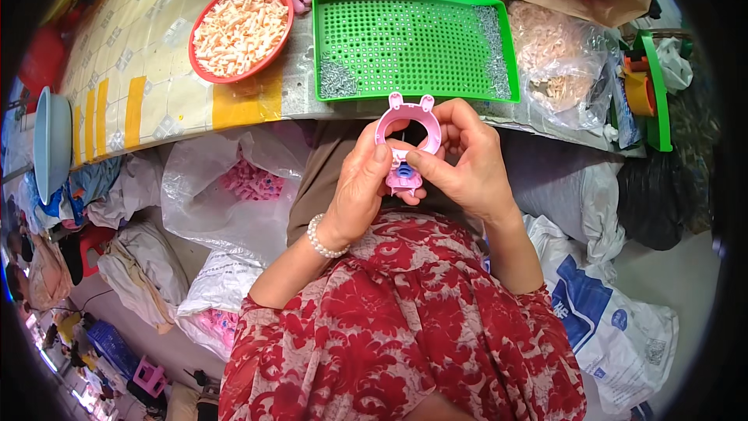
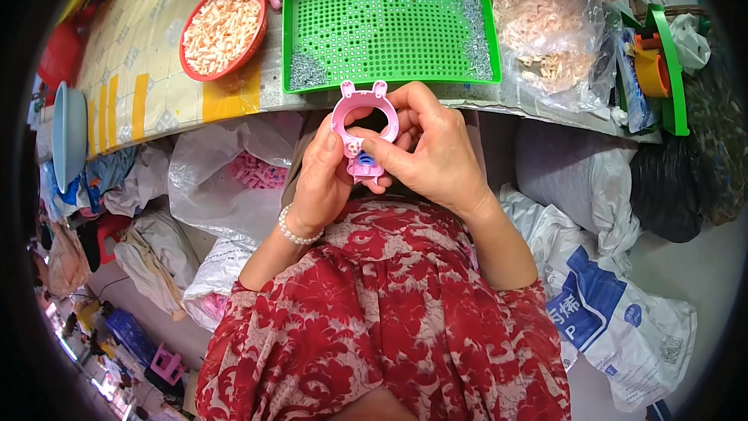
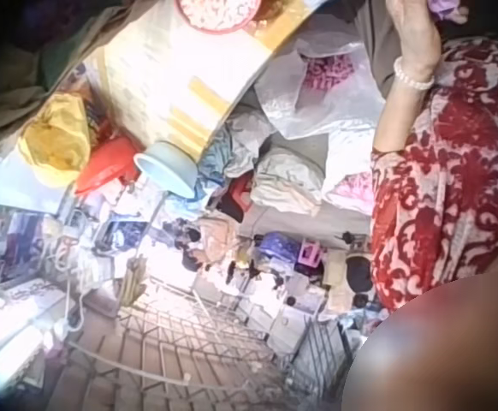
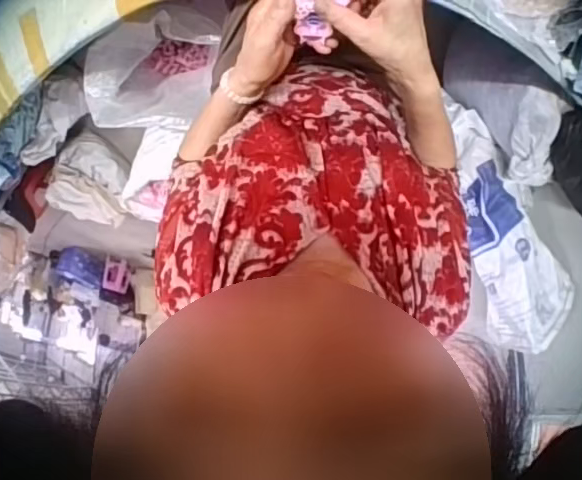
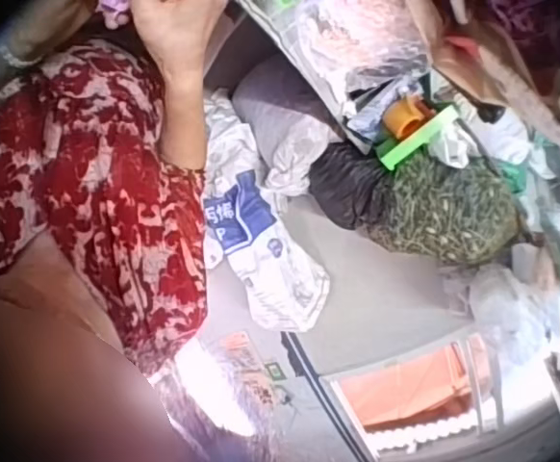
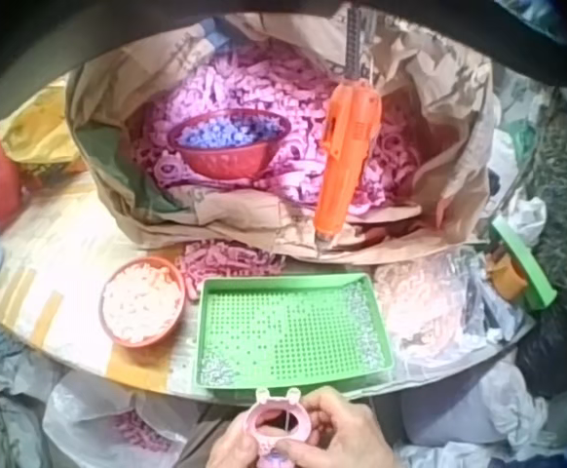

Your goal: Assembling a pink plastic toy frame with small white components and using an electric screwdriver.

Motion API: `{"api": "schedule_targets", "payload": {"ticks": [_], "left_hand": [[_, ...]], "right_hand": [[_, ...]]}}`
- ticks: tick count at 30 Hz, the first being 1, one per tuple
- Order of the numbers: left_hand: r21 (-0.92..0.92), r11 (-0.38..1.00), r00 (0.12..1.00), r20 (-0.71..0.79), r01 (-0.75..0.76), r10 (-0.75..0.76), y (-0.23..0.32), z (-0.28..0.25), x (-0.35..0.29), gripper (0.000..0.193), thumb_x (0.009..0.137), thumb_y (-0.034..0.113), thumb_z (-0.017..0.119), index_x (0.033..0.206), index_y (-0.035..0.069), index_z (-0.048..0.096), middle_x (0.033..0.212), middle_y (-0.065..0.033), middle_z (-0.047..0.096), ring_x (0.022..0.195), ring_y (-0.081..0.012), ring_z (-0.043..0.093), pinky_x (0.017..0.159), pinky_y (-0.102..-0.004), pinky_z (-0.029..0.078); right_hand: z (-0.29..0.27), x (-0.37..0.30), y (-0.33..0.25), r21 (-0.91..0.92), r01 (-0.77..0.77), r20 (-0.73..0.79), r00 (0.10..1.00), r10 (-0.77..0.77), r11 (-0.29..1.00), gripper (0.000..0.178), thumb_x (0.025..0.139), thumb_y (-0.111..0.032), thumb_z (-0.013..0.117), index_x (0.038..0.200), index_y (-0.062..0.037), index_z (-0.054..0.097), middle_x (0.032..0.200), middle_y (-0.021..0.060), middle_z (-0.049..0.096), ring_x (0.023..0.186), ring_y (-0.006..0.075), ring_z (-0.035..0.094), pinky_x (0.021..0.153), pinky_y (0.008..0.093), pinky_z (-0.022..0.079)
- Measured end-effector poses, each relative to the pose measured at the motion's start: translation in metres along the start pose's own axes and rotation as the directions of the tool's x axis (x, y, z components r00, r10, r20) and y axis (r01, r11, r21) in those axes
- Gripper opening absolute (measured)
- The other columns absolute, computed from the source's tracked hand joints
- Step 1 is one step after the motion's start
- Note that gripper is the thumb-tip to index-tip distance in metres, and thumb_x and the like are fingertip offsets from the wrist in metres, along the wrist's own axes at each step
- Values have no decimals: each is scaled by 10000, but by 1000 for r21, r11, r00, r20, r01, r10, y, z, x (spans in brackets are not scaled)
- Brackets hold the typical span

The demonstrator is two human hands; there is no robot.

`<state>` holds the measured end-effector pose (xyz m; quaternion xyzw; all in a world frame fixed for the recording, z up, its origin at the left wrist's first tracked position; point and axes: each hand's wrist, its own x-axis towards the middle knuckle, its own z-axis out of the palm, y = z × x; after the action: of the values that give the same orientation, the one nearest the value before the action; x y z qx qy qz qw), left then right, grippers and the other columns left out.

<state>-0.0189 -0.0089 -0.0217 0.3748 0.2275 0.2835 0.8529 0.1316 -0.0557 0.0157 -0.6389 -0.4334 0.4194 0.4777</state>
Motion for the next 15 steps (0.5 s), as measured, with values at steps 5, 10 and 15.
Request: {"api": "schedule_targets", "payload": {"ticks": [5,10,15], "left_hand": [[-18,988,988,29,153,-153,11,1,1,478,951,299,474,1321,43,311,996,-107,581,733,-154,625,588,-228,536],[-12,983,981,55,186,-185,13,-4,2,505,920,235,546,1326,49,310,989,-102,584,710,-158,632,587,-224,538],[-54,982,983,58,180,-177,12,-2,3,541,913,231,557,1348,67,282,981,-105,585,704,-178,646,570,-233,546]], "right_hand": [[-2,-1,-1,13,-32,-4,999,32,999,331,752,-164,758,940,10,547,702,15,615,563,14,506,495,176,412],[-5,-3,8,102,-2,25,1000,0,995,283,808,-147,699,980,21,550,717,25,623,594,31,531,526,183,427],[-11,-3,8,89,20,22,1000,-22,996,203,888,-141,591,993,32,566,732,45,634,635,68,589,549,206,459]]}}
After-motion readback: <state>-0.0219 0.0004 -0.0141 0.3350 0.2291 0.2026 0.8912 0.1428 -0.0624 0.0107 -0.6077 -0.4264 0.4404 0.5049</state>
